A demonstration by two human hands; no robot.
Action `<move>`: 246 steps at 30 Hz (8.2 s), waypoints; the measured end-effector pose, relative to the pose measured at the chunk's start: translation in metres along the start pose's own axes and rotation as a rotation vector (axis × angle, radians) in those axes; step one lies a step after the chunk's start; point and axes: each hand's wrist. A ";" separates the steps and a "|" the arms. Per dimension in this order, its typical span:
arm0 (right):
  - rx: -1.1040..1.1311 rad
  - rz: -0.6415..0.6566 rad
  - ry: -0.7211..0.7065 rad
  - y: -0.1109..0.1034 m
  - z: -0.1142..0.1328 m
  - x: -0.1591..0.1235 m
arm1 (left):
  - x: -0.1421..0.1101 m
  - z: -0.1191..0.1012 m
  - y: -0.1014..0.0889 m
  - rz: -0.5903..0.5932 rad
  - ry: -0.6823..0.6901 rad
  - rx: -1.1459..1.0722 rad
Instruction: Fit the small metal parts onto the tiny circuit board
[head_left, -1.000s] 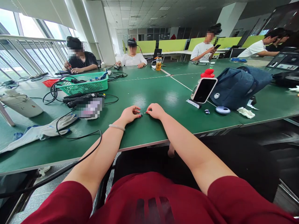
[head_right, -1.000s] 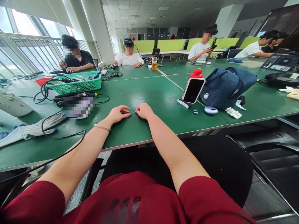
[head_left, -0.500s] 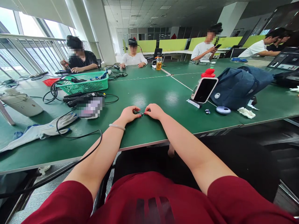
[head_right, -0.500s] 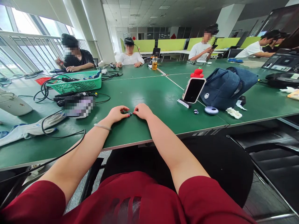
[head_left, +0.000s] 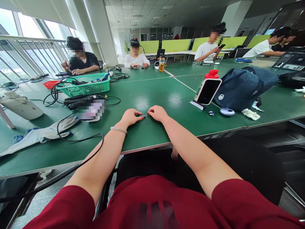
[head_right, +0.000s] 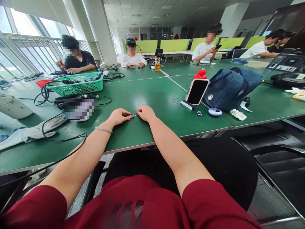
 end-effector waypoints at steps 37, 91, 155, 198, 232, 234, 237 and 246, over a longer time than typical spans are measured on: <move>-0.111 -0.014 0.027 -0.002 0.006 -0.002 | -0.004 -0.007 -0.004 0.011 -0.001 0.123; -0.086 -0.104 -0.264 0.002 0.038 -0.012 | -0.010 -0.022 -0.005 0.195 -0.328 -1.091; 0.047 0.048 -0.154 0.007 0.019 -0.001 | -0.009 -0.023 -0.003 -0.250 -0.108 -0.186; 0.581 -0.140 0.031 0.001 0.014 0.000 | -0.004 -0.014 0.007 0.019 0.023 -0.452; 0.008 0.030 -0.111 -0.002 0.004 -0.003 | -0.006 -0.015 0.005 0.147 -0.139 -0.701; 0.043 0.033 -0.153 -0.002 0.005 -0.003 | -0.004 -0.013 0.003 0.075 -0.145 -0.669; 0.079 0.080 -0.209 -0.003 0.006 -0.003 | 0.000 -0.003 0.000 -0.031 -0.177 -0.580; 0.036 0.148 -0.230 -0.002 0.008 -0.003 | 0.004 0.004 0.004 -0.041 -0.199 -0.530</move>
Point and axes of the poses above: each hand's wrist, its own x-axis towards the middle knuckle, its own y-axis out of the palm, z = x × y, and after that the axes turned 5 degrees about -y, right-handed
